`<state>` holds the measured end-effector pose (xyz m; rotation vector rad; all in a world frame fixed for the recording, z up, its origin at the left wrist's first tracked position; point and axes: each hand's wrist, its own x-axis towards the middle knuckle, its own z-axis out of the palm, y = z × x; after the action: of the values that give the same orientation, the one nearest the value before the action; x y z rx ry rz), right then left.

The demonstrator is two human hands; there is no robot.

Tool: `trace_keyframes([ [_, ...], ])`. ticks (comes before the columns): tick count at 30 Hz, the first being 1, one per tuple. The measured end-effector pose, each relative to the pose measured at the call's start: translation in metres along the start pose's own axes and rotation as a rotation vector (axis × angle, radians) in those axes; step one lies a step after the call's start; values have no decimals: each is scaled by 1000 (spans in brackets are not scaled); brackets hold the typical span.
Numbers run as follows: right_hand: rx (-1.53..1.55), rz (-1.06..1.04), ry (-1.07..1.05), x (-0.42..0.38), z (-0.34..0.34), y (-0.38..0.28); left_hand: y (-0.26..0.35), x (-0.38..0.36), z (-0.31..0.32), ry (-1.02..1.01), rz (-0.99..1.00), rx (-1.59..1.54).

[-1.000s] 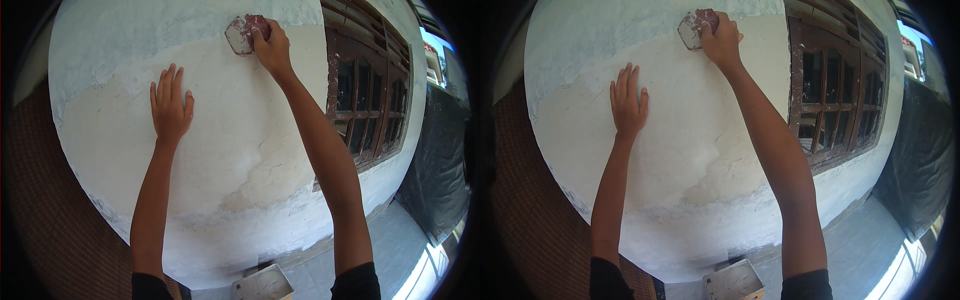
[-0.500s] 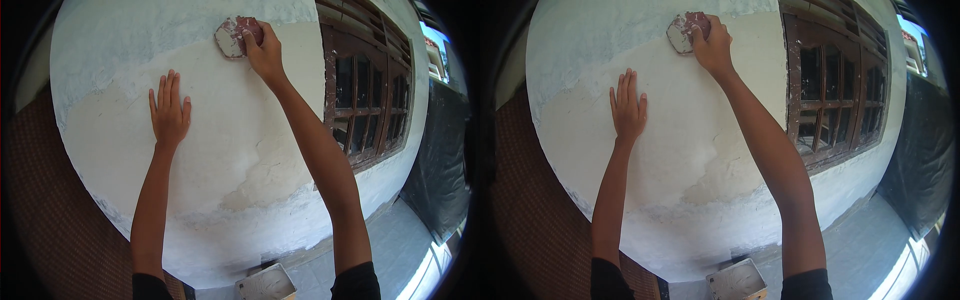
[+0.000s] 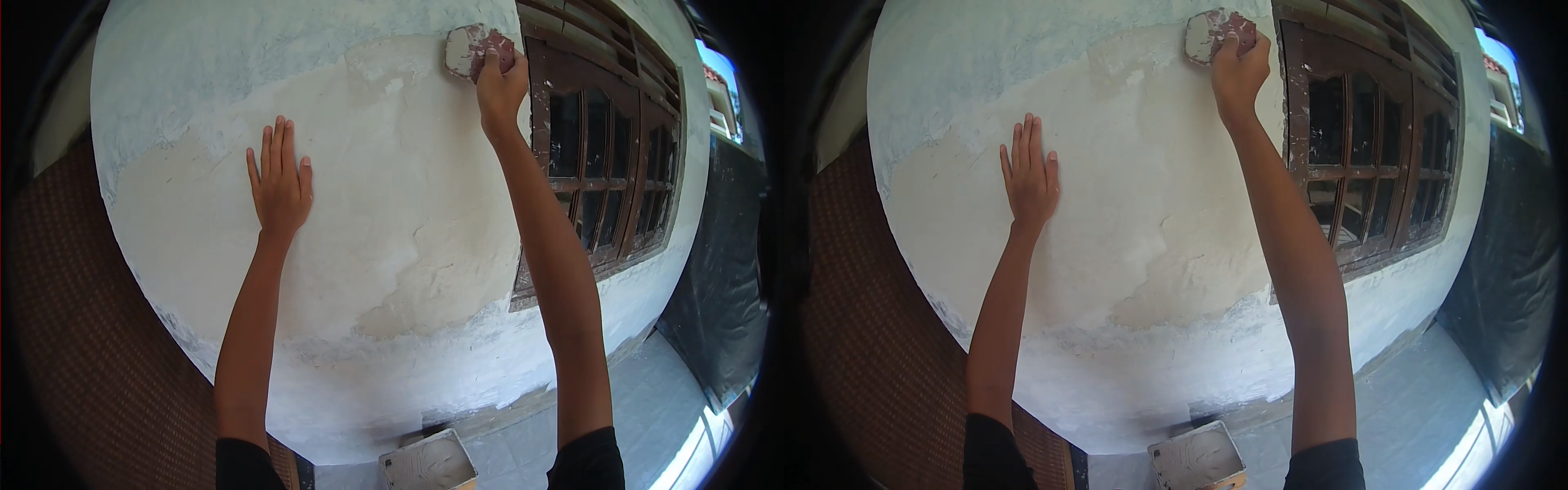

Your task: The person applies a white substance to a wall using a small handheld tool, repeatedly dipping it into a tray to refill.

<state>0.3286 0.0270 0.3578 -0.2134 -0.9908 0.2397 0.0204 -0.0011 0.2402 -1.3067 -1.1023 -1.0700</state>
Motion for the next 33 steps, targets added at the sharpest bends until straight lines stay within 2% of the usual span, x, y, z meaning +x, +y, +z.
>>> trace_keyframes([
  [1, -85, -120, -65, -1, 16, 19, 2, -1, 1, 4, -11, 2],
  [5, -364, -267, -355, -48, 60, 9, 1, -4, -1, 12, 14, -20],
  [7, -497, -235, -301, -46, 62, 13, -1, -8, -5, -26, 12, -30],
  [11, -353, 29, -1, -8, 22, 21, 0, -21, -10, -79, -11, 9],
  [14, -403, 19, 226, 17, -19, 38, 6, -31, -7, -80, -26, 0],
  [17, -255, 96, 247, 7, -46, 24, 14, -34, -7, -69, -54, -5],
  [18, -56, 165, 199, 8, -52, 31, 15, -35, -8, -90, -58, -6],
  [20, -52, 168, 142, 5, -68, 48, 19, -37, -11, -115, -68, -3],
  [24, 11, 247, 48, -24, -80, 40, 22, -48, -21, -161, -63, -21],
  [33, -110, 470, -256, -110, -116, 27, 32, -91, -43, -279, -90, -49],
])
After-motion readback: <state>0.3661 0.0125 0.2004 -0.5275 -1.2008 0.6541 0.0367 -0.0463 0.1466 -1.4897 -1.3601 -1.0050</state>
